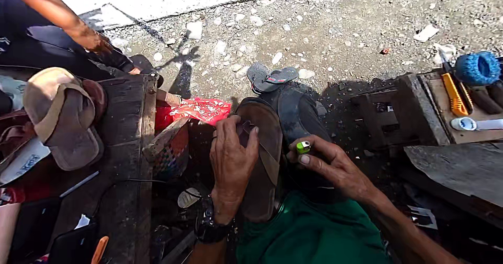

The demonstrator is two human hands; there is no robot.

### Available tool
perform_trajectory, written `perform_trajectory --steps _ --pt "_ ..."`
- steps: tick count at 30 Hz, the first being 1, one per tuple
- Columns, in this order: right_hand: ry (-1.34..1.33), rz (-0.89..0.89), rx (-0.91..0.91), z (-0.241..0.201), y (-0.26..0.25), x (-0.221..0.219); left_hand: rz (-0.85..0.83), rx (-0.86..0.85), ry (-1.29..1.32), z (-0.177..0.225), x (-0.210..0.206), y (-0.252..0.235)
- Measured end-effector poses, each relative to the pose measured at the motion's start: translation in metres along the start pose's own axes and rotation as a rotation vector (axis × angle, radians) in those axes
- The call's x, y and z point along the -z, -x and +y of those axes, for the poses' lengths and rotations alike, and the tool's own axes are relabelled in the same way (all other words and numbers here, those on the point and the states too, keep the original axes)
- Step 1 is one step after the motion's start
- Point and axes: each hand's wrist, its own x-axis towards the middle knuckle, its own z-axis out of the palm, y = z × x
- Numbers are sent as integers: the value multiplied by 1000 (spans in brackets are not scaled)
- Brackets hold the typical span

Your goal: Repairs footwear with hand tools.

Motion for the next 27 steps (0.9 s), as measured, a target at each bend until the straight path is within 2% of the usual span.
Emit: perform_trajectory --steps 2,5,7,9,13,15,19,23,27 --pt "26 -14 38 -4 -5 -3 -13 42 25 2 4 1" --pt "88 -47 59 -6 -15 -7 -48 108 255 3 20 5" --pt "176 -70 88 -5 -24 -11 -47 92 474 1 27 10" --pt "350 -75 130 -3 -33 -18 -31 59 564 2 32 17" --pt "802 18 219 0 -49 -33 -23 44 572 5 38 28" --pt "901 40 254 2 -56 -36 2 51 593 7 38 32" --pt "975 -59 278 4 -69 -34 44 69 630 11 35 38" --pt "996 -193 243 -2 -72 -34 130 45 506 16 27 41" --pt "978 -213 247 0 -73 -36 155 33 430 18 22 43"
